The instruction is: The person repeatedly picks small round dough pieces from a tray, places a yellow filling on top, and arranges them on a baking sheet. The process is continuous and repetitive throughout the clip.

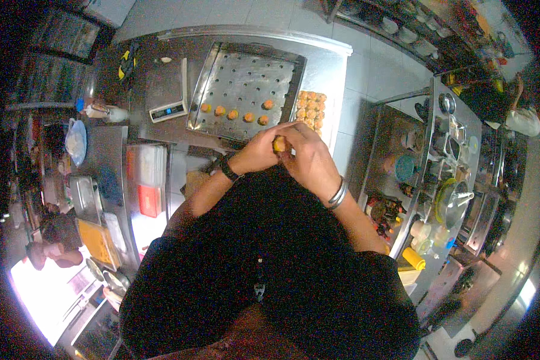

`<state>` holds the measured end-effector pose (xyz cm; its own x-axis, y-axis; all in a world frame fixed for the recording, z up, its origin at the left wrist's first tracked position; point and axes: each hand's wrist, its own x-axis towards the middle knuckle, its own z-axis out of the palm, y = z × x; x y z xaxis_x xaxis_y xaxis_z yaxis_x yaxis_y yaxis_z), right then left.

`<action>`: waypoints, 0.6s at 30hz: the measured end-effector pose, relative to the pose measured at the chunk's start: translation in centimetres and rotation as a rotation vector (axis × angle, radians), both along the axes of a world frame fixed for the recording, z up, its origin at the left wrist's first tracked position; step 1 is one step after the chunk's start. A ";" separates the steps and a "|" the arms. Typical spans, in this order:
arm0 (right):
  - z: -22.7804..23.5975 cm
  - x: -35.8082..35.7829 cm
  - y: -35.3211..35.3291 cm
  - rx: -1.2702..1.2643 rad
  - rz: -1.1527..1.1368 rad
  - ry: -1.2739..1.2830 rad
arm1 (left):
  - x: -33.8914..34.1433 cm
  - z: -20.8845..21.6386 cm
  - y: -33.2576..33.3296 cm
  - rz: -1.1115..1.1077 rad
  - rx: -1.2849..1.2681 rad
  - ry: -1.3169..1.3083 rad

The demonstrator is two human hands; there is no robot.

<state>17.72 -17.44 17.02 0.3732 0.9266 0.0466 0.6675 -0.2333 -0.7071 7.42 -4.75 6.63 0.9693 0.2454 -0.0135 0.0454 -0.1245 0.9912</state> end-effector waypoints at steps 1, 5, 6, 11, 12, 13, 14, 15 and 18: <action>0.5 0.0 0.2 0.044 0.025 0.003 | 0.0 0.0 0.4 0.012 0.024 -0.083; 1.7 -0.4 0.7 0.251 0.006 -0.008 | -0.5 1.6 1.3 0.065 -0.108 -0.190; 1.8 -0.7 0.5 0.296 -0.085 0.011 | -0.6 1.9 1.6 0.107 -0.151 -0.156; -4.2 0.2 -0.6 0.295 -0.342 0.554 | -0.9 4.1 2.5 0.287 -0.177 -0.047; -4.7 0.1 -0.7 0.264 -0.274 0.721 | -0.4 4.6 2.2 0.310 -0.228 -0.242; -5.3 -0.4 -0.5 0.273 -0.251 0.916 | -0.3 4.8 2.1 0.325 -0.278 -0.273; -5.6 -0.9 0.1 0.283 -0.229 1.111 | 0.0 4.8 2.0 0.333 -0.329 -0.303; -5.8 -1.3 0.5 0.295 -0.205 1.297 | 0.3 4.8 1.9 0.337 -0.383 -0.340; -6.0 -2.0 1.3 0.404 -0.154 1.497 | 0.7 4.5 1.4 0.300 -0.360 -0.289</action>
